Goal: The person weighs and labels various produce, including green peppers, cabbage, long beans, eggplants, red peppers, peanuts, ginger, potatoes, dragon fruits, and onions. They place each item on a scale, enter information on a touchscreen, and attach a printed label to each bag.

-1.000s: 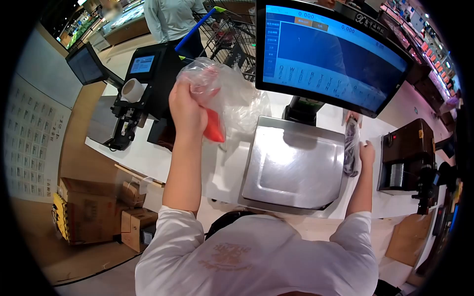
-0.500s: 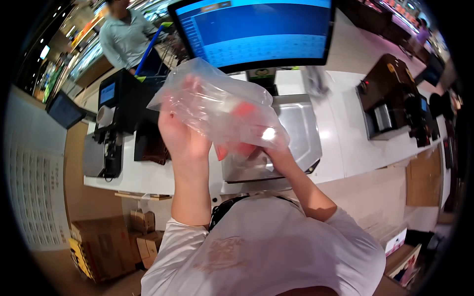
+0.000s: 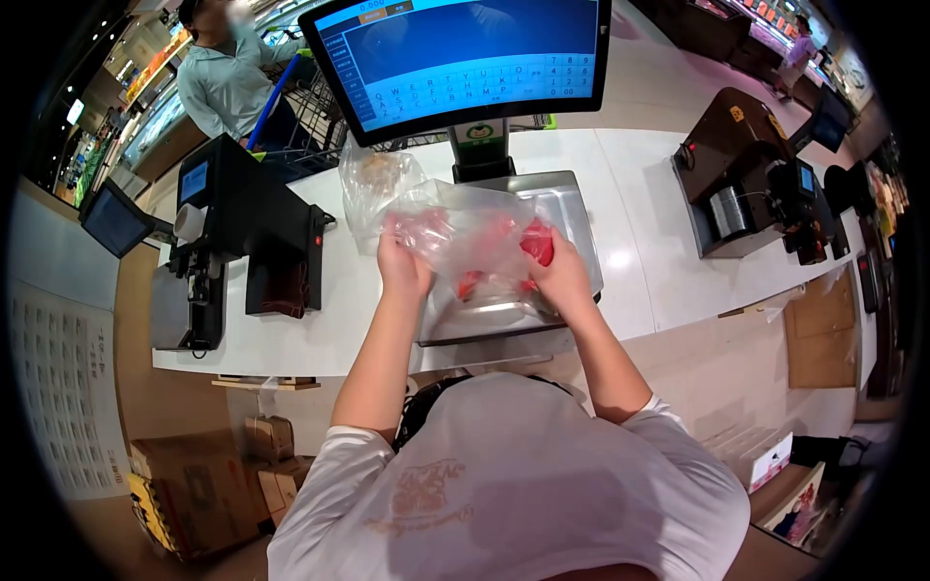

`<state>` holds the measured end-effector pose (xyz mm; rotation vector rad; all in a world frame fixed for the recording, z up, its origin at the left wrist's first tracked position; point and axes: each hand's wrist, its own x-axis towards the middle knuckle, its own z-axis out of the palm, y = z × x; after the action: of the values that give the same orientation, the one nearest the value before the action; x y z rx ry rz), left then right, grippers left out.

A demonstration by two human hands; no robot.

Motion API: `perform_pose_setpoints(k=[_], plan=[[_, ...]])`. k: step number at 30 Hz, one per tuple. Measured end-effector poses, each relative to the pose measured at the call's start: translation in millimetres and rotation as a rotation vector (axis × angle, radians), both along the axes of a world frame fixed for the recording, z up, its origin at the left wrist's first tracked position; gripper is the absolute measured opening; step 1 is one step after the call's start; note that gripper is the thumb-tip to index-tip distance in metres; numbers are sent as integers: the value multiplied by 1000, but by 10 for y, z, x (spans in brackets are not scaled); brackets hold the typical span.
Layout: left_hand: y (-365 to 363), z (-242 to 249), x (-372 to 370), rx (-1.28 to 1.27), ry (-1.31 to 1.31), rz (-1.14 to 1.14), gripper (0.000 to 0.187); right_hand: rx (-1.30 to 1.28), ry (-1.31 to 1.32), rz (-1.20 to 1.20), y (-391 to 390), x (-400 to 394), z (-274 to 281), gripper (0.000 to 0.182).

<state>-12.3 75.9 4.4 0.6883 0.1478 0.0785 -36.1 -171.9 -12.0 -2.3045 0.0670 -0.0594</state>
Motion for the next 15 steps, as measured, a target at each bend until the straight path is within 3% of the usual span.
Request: perform_pose_setpoints(k=[1, 7, 10, 12, 15], plan=[[8, -44, -58, 80, -54, 11, 56, -45, -23, -2, -9, -19, -16, 83], [283, -240, -565, -2, 29, 49, 81, -141, -265, -86, -263, -75, 344, 63], [394, -452, -720, 387, 237, 149, 78, -59, -388, -17, -359, 126, 669, 46], [421, -543, -773, 524, 191, 200, 75, -34, -460, 79, -305, 257, 1019, 37], [408, -543, -770, 589, 139, 237, 70, -166, -820, 270, -38, 583, 1348, 34]])
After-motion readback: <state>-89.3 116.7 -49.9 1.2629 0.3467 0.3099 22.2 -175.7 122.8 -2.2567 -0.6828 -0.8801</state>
